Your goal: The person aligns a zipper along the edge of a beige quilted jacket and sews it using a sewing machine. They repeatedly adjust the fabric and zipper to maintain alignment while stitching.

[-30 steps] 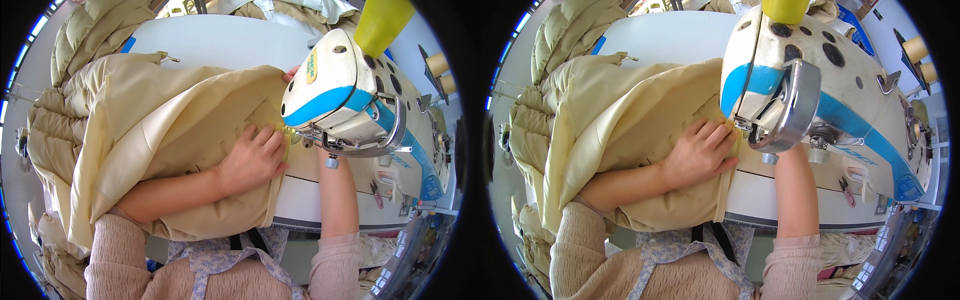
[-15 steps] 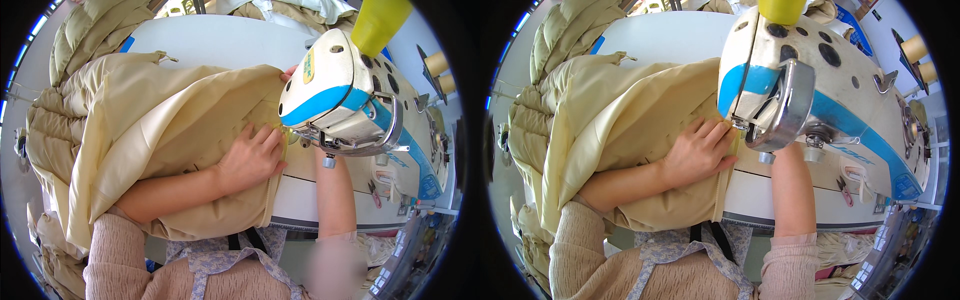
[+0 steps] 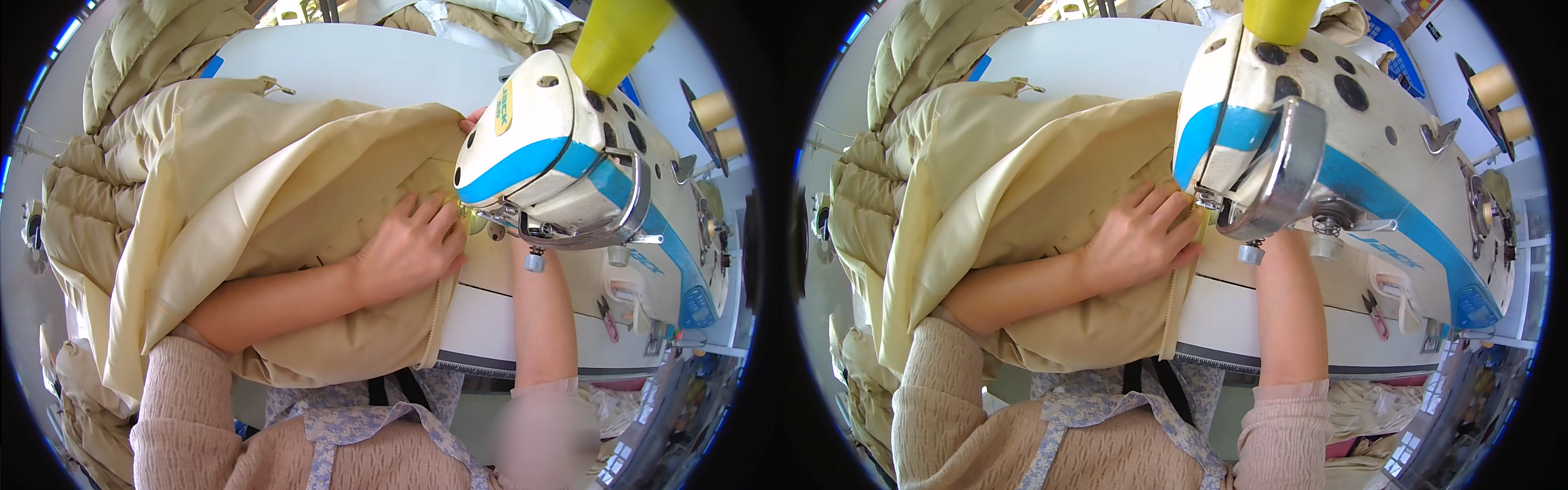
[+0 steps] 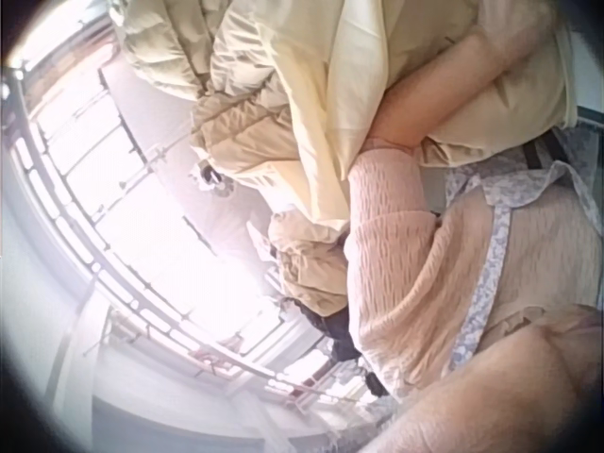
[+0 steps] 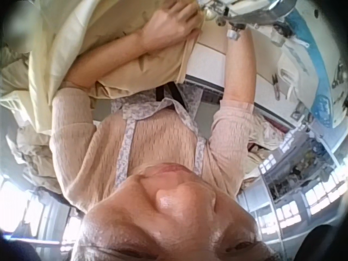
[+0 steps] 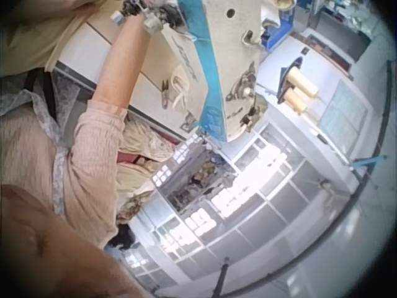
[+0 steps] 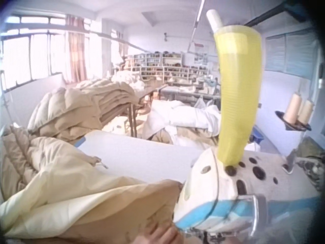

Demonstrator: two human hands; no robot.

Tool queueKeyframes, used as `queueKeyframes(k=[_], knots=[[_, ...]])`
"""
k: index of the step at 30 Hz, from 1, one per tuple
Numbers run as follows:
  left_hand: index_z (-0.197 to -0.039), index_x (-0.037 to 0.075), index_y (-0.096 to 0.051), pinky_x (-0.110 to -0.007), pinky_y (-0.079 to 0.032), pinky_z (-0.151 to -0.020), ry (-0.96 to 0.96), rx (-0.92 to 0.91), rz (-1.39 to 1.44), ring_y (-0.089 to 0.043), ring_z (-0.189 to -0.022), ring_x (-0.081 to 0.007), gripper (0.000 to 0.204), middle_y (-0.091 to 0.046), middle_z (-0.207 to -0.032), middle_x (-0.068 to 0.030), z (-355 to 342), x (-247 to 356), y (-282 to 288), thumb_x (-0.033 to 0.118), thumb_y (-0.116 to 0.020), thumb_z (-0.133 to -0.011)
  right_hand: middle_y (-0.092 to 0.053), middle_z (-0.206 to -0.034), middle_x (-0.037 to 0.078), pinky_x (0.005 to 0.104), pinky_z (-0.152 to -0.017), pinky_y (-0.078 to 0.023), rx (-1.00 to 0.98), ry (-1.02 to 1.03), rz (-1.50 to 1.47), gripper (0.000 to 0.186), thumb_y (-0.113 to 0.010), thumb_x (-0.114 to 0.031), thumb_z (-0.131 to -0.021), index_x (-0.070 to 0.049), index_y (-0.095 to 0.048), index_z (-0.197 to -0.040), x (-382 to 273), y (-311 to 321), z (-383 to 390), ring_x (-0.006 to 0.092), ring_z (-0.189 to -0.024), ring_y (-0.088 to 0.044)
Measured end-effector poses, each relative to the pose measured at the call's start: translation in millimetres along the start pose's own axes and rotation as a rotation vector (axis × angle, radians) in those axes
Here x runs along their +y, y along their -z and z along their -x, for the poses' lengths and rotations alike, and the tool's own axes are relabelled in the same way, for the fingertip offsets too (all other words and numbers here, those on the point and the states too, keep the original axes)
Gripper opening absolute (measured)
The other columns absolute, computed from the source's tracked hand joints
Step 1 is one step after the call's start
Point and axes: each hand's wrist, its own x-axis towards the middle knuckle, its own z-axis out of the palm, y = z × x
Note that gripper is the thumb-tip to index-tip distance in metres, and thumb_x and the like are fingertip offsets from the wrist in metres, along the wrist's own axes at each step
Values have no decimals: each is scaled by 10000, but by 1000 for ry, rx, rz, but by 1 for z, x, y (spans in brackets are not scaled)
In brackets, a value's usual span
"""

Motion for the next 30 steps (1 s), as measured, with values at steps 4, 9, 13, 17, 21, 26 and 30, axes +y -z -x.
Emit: queueKeyframes(k=[4, 9, 13, 17, 21, 26, 30], knots=[[-1101, 33, -672, -431, -542, -889, -28, 23, -21, -635, -1039, -295, 433, -634, -1121, -139, 3, 1, -1, 299, -795, -783, -665, -1077, 143, 305, -828, -565, 121, 84, 440, 331, -551, -267, -1045, 35, -610, -1167, -6, 3, 4, 189, -982, -650], [-1188, 48, -676, -457, -529, -959, -78, 37, 7, -638, -1116, -323, 494, -638, -1171, -145, -3, 6, -7, 312, -800, -789, -708, -947, 95, 303, -739, -555, 411, 163, 1403, 256, -575, -208, -1028, 23, -676, -1074, -43, 9, 79, 148, -834, -665], [-1230, 58, -673, -451, -504, -1033, -14, -21, -86, -616, -1194, -323, 473, -627, -1253, -140, 16, -3, 3, 284, -769, -825, -758, -978, 119, 306, -777, -575, 24, -518, 1117, 294, -618, -214, -1029, 50, -720, -1109, -27, -61, 205, 159, -827, -725], [-1238, 55, -670, -459, -464, -1116, -82, -115, -169, -584, -1271, -325, 435, -615, -1294, -133, 16, 20, 28, 223, -736, -842, -715, -1144, 257, 433, -989, -512, -11, -182, 1460, 608, -642, -499, -986, 52, -686, -1241, 69, -53, 314, 434, -1093, -664], [-1204, 3, -652, -474, -406, -1175, -98, -153, 51, -577, -1267, -329, 420, -613, -1288, -166, 57, 54, 44, 151, -676, -811, -740, -1089, 202, 396, -950, -534, 83, -160, 890, 352, -652, -291, -1019, 37, -703, -1136, 114, -42, 305, 317, -1057, -706], [-1159, 10, -664, -473, -470, -1073, 20, -153, 148, -592, -1228, -331, 408, -627, -1259, -141, 65, 76, 61, 96, -700, -762, -752, -999, 135, 366, -927, -549, -45, -321, 923, 205, -650, -175, -1003, -21, -721, -1118, 82, -101, 307, 261, -981, -722], [-1172, 21, -681, -443, -560, -872, 17, 30, 268, -669, -1041, -330, 439, -682, -1168, -127, 68, 55, 51, 7, -715, -734, -661, -1276, 135, 492, -1099, -457, -448, 410, 1304, 353, -652, -110, -897, -61, -678, -1246, 54, -80, 284, 322, -1252, -600]])
